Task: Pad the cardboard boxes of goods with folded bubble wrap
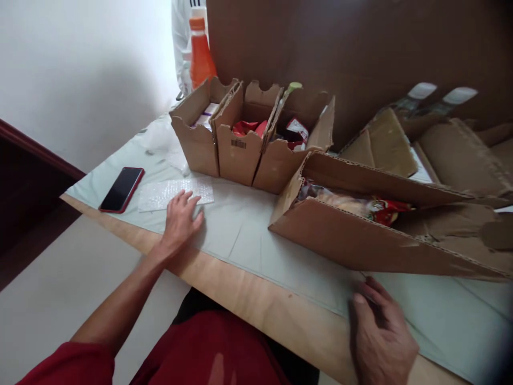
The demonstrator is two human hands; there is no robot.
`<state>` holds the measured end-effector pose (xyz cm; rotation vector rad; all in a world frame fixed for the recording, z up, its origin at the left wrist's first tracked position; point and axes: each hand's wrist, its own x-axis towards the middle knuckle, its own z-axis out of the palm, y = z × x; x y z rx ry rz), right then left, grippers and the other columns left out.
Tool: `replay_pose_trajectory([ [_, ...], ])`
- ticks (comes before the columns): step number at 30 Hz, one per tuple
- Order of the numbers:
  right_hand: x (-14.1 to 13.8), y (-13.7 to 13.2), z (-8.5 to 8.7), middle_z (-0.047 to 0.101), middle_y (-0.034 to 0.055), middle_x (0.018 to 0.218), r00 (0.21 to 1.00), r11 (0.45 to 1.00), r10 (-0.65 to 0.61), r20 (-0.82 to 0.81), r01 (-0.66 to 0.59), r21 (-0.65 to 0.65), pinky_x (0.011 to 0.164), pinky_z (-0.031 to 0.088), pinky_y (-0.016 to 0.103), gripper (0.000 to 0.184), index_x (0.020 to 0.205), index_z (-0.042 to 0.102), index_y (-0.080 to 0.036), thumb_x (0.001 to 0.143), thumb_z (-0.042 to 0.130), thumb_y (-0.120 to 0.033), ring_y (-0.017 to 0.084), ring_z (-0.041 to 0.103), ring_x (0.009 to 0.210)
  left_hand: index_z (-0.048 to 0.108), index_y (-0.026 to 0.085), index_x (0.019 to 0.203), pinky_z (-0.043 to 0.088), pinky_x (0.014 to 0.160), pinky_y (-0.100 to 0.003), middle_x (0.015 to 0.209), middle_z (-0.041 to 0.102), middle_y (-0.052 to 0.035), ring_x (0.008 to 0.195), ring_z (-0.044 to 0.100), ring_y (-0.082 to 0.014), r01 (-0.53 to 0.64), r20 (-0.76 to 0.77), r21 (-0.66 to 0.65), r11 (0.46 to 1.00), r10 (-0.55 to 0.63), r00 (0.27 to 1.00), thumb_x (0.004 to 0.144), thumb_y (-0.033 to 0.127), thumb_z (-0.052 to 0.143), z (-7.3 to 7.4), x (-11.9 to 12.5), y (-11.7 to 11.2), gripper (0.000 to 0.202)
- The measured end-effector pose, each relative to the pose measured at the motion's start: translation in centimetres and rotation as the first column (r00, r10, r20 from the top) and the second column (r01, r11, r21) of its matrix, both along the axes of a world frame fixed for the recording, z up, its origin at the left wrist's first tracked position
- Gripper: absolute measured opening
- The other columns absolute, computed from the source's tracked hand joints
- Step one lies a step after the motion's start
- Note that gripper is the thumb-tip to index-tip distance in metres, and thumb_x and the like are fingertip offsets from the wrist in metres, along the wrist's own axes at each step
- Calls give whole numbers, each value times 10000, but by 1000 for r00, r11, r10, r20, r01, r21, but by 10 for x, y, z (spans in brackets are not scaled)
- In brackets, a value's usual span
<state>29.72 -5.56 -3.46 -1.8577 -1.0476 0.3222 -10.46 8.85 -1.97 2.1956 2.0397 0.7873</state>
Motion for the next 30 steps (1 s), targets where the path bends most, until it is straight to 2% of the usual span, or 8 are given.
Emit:
replay_pose_trajectory([
  [5,-29,-5,3,681,156,1359,983,989,145,110,-146,0,1089,480,569,317,1056,759,-205,910,635,-458,335,648,1252,715,205,890,477,932,-536,1044,720,-157,1032,621,-365,-7,-100,-72,997,0,995,892,250,515,1,-21,30,205],
  [11,-58,-8,14,694,139,1349,949,961,260,177,-272,44,1023,555,536,231,1056,762,-239,954,606,-375,301,677,1225,652,208,802,468,879,-520,907,690,-154,974,616,-375,42,-71,-43,998,-45,996,842,216,500,6,-23,36,157],
  [14,-68,-13,23,705,133,1335,941,947,300,157,-314,71,1021,565,525,216,1040,766,-248,952,616,-376,297,687,1211,641,225,868,482,916,-471,946,711,-105,977,648,-322,121,-11,1,993,-121,993,852,217,513,9,-10,13,129],
  [16,-73,-16,28,703,137,1341,944,942,328,48,-330,59,1003,580,499,235,1055,764,-248,947,636,-412,297,688,1213,636,234,899,489,921,-444,967,722,-82,985,657,-294,243,56,62,968,-247,967,869,200,521,11,15,-12,124],
  [19,-78,-18,30,694,157,1343,907,945,312,-281,-327,-4,861,633,423,401,1215,699,-240,956,611,-532,289,725,1136,633,229,896,492,905,-431,926,717,-73,929,646,-268,463,109,116,879,-475,873,898,146,511,9,71,-55,147],
  [22,-77,-18,28,726,151,1204,820,950,238,-521,-307,-50,685,629,359,624,1413,537,-219,957,533,-645,249,763,909,645,214,907,482,961,-450,927,715,-76,920,631,-256,626,138,66,777,-629,765,914,100,492,4,126,-92,191],
  [26,-68,-17,22,668,8,834,859,951,224,-460,-296,-89,626,573,327,777,1465,465,-181,836,711,-564,180,646,681,673,189,1013,486,971,-491,1029,718,-109,991,626,-283,734,199,-3,680,-719,666,955,176,532,0,160,-123,153],
  [30,-59,-14,14,595,-33,731,920,952,273,-281,-301,-60,606,491,305,654,1423,518,-138,861,659,-442,151,539,620,663,195,1165,479,1021,-515,1209,688,-130,1114,613,-298,734,216,34,678,-722,657,952,210,571,4,151,-133,232],
])
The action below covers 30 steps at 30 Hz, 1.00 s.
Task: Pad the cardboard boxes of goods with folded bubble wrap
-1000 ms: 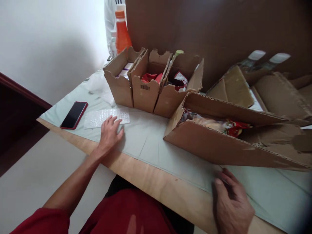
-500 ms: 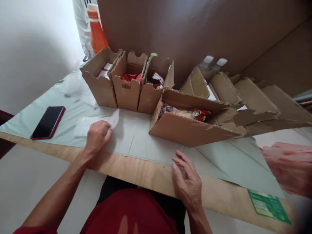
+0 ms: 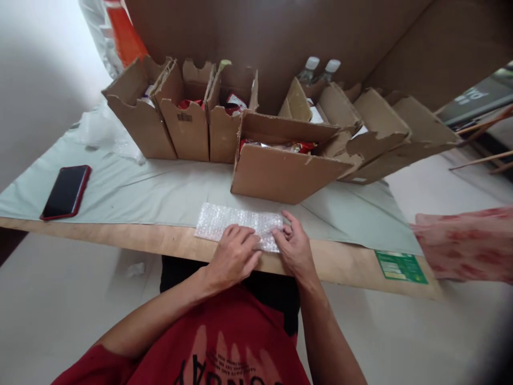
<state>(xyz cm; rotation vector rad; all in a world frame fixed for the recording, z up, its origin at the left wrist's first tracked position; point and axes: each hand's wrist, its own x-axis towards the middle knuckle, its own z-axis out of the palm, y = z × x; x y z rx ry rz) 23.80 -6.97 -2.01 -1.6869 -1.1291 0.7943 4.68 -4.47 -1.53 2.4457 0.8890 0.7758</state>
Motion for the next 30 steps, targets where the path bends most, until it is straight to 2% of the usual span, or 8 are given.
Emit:
replay_pose_trajectory([
  [5,8,3,-9,711,86,960,978,995,-95,188,85,59,742,541,381,620,1437,528,-122,899,603,-422,199,635,771,682,186,1127,495,1017,-522,1234,684,-145,1153,617,-317,-141,6,57,988,141,990,940,183,579,3,-25,12,214],
  [10,23,-4,-6,693,162,1249,839,970,-202,506,98,224,943,548,512,465,1357,618,-177,919,580,-328,297,647,1115,679,177,1101,534,985,-492,1196,703,-135,1128,647,-300,-209,60,93,974,204,977,937,166,588,-1,-38,30,189],
  [14,2,2,3,722,104,1278,769,961,-20,639,-163,226,1039,516,504,325,1283,673,-246,1002,511,-259,274,652,1196,674,172,1129,523,1042,-497,1230,703,-137,1213,627,-305,-146,66,123,982,138,988,944,146,586,2,-32,37,206],
  [17,-32,17,1,709,97,1344,670,911,215,711,-400,101,1054,501,471,360,1297,677,-236,1001,480,-177,267,617,1291,681,163,1126,530,1033,-514,1233,709,-145,1207,633,-315,-84,0,109,991,84,996,946,130,573,1,-27,43,213],
  [20,-42,22,-8,681,103,1407,562,862,351,749,-506,-25,1055,483,456,369,1324,666,-214,1002,492,-171,269,565,1368,696,164,1026,563,943,-501,1158,737,-136,1083,678,-302,-78,-51,67,995,82,995,933,109,566,-7,-31,51,169],
  [23,-9,1,-16,680,105,1413,543,910,283,791,-412,-43,1043,465,470,328,1310,672,-213,1035,498,-259,287,571,1363,695,175,1014,558,960,-495,1194,733,-127,1117,676,-293,-57,-36,2,998,57,998,935,131,579,-14,-39,56,147],
  [27,56,-39,-12,752,126,1252,565,988,29,824,-144,64,1008,471,486,292,1174,716,-201,1044,482,-319,312,648,1249,696,199,1035,554,1001,-482,1218,727,-109,1179,668,-275,-27,26,-51,998,28,999,951,169,590,-12,-46,56,138],
  [30,71,-36,-1,758,118,1224,566,985,-6,825,-138,102,1003,476,460,270,1165,705,-206,1032,497,-314,300,663,1219,689,210,1071,542,1042,-480,1249,711,-108,1254,641,-281,-139,61,8,990,138,988,966,177,577,-5,-55,59,158],
])
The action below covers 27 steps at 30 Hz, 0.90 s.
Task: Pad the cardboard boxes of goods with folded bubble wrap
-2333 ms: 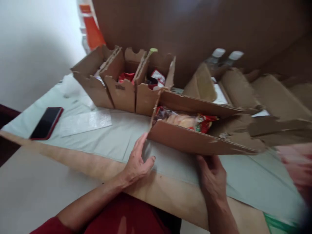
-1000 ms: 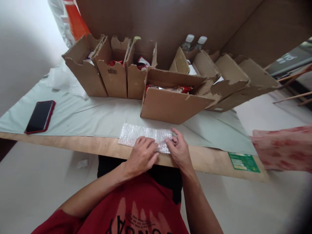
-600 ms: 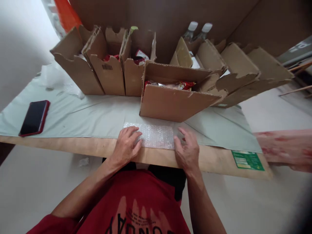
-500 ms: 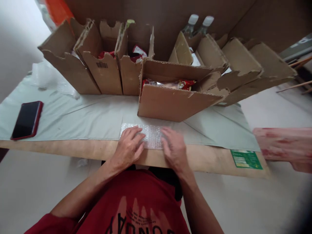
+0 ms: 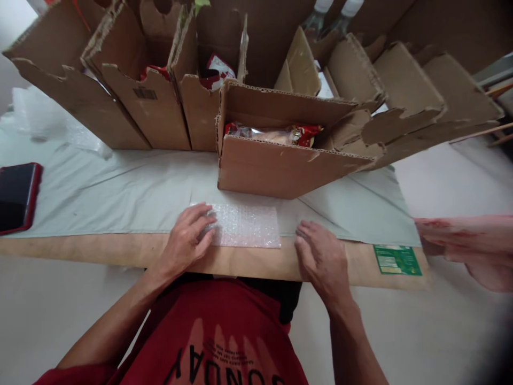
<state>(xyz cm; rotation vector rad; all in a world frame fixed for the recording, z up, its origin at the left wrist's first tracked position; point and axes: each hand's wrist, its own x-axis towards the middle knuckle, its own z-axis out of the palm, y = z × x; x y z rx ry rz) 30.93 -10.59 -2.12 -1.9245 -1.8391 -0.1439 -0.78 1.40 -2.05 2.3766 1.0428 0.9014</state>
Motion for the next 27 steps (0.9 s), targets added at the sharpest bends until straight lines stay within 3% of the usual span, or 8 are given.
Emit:
replay_pose_trajectory([
  [5,-29,57,2,714,147,1312,993,988,120,11,-119,-99,962,477,450,353,1283,664,-172,1020,459,-290,314,632,1219,676,163,1176,457,1113,-620,1350,646,-196,1383,528,-421,-278,-222,139,950,304,926,930,291,624,2,-23,9,283],
  [8,-43,78,-6,714,187,1285,994,983,99,47,-90,-160,914,472,475,345,1234,683,-141,990,489,-289,351,635,1156,672,149,1168,424,1135,-648,1401,613,-222,1431,470,-459,-310,-334,103,945,326,884,872,323,666,-6,-25,8,343],
  [12,-44,73,-10,749,160,1197,996,989,84,-32,-88,-115,890,474,452,206,959,700,-176,965,516,-268,323,670,1075,672,187,965,413,1146,-621,1453,596,-195,1464,444,-420,-334,-284,39,942,331,900,858,215,611,-12,-13,2,127],
  [14,-45,65,-6,776,125,1067,990,991,78,-122,-91,-102,865,484,432,181,910,678,-193,961,524,-274,291,695,977,650,198,903,462,1097,-581,1368,658,-178,1357,556,-380,-329,-227,-22,944,316,921,855,186,572,-8,-10,-1,93],
  [16,-49,55,1,777,86,933,973,991,39,-227,-67,-116,827,501,408,164,918,674,-209,957,543,-300,264,702,875,640,207,910,543,965,-486,1143,742,-130,1096,688,-301,-334,-170,-138,932,310,935,861,203,542,0,-13,0,109],
  [18,-57,45,9,767,57,865,930,989,2,-367,-58,-140,777,525,368,150,964,678,-217,952,572,-322,236,708,806,647,212,987,563,765,-365,927,739,-64,856,695,-230,-347,-119,-267,899,326,938,874,260,536,11,-21,5,165],
  [21,-74,34,19,764,28,863,849,979,31,-527,-132,-154,722,547,311,177,1095,673,-220,962,590,-302,191,713,752,629,203,1216,493,607,-272,852,703,-20,745,649,-185,-337,-58,-360,870,339,939,874,332,560,28,-34,25,372],
  [27,-90,40,16,761,95,1103,952,979,155,-265,-183,-85,847,549,392,214,1162,673,-197,986,586,-282,254,708,990,600,202,1360,480,648,-271,867,723,-13,649,594,-141,-185,-94,-302,935,164,982,856,292,572,42,-37,81,513],
])
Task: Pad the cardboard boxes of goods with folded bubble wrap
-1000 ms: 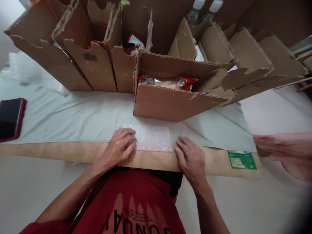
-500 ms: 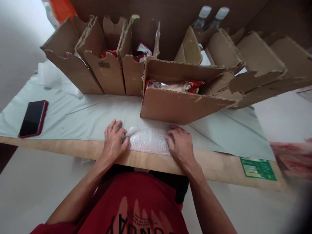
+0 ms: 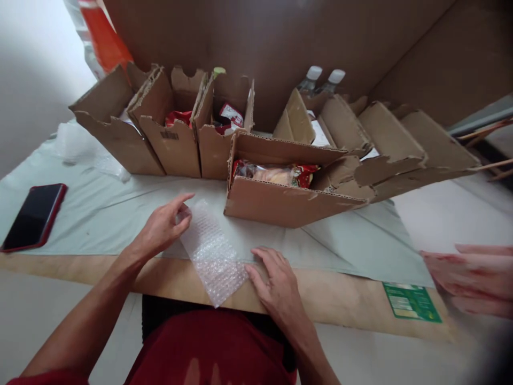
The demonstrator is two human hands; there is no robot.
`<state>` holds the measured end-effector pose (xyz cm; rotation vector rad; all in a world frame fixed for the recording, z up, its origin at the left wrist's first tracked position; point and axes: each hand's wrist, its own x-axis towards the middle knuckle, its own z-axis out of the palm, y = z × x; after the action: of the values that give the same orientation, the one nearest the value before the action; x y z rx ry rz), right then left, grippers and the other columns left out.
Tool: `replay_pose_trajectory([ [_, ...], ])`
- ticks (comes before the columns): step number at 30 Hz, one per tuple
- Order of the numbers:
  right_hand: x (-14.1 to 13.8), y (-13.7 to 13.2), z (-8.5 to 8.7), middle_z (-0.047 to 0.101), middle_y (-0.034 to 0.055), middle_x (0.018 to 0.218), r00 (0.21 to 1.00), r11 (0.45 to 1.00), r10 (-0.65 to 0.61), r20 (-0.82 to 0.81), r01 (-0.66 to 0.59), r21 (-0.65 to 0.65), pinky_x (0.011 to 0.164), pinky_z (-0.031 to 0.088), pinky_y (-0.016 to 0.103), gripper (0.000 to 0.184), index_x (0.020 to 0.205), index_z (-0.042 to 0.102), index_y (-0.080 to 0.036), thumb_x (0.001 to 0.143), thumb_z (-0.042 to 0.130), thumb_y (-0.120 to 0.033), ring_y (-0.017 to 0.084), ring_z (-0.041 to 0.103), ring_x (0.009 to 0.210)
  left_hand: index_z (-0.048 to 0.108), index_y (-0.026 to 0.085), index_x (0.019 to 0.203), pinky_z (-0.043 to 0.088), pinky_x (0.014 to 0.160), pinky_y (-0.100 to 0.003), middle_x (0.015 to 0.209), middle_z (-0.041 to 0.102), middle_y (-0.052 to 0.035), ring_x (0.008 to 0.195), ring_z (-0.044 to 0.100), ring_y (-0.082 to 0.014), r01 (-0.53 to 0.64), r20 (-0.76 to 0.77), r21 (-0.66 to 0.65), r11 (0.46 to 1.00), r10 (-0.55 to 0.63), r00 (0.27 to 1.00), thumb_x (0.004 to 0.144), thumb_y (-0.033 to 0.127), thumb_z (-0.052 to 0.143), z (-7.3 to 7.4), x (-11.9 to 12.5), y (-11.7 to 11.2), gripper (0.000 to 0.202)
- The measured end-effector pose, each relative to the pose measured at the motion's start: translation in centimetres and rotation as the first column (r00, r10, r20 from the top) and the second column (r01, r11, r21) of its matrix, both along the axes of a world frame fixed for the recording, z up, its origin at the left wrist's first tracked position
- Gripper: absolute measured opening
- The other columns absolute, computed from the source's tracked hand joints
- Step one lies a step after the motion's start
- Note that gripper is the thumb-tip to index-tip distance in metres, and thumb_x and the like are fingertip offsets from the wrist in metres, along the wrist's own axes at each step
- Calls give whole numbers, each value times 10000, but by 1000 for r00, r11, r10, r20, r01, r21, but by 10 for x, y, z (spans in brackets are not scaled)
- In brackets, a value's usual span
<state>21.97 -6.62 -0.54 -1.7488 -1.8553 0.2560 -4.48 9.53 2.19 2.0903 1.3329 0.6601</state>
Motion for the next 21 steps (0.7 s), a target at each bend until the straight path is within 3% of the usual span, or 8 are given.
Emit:
replay_pose_trajectory([
  [3,0,8,-8,714,159,1272,987,1000,3,160,-6,18,867,535,441,313,1243,659,-174,1008,558,-355,312,670,1108,598,194,1380,475,636,-262,878,732,-22,666,602,-143,88,3,8,996,-88,996,857,261,553,-1,3,13,528],
  [7,-6,10,-21,657,209,1366,963,1000,27,267,-23,-17,919,501,481,358,1255,660,-153,1019,528,-388,355,618,1213,625,171,1359,488,654,-251,917,744,-36,741,641,-154,103,13,-24,994,-102,995,814,200,536,-7,4,15,553],
  [13,-20,10,-27,647,199,1378,968,996,91,233,-94,4,959,480,485,306,1213,668,-174,1030,509,-360,353,597,1260,644,164,1345,524,790,-282,932,737,-27,780,656,-157,97,-98,-2,995,-96,991,807,130,529,-16,5,43,551],
  [16,-24,12,-23,665,177,1353,974,990,135,183,-142,26,970,491,475,274,1221,655,-187,1028,518,-326,332,612,1247,608,145,1383,527,955,-371,1084,727,-64,999,677,-226,36,-156,123,992,-16,988,821,157,598,-15,3,61,562],
  [18,-24,11,-20,661,165,1365,969,982,183,164,-189,24,981,498,469,278,1259,634,-194,1011,518,-246,321,611,1258,585,145,1407,495,1050,-444,1218,694,-91,1152,639,-272,8,-159,200,980,25,987,845,195,637,-13,-1,57,567],
  [21,-20,8,-18,631,159,1416,942,959,283,181,-283,-27,995,505,466,427,1361,578,-200,960,471,-98,308,594,1295,631,191,1354,494,1078,-464,1268,689,-77,1206,623,-267,70,-98,198,978,-52,994,933,237,594,-8,-9,18,425],
])
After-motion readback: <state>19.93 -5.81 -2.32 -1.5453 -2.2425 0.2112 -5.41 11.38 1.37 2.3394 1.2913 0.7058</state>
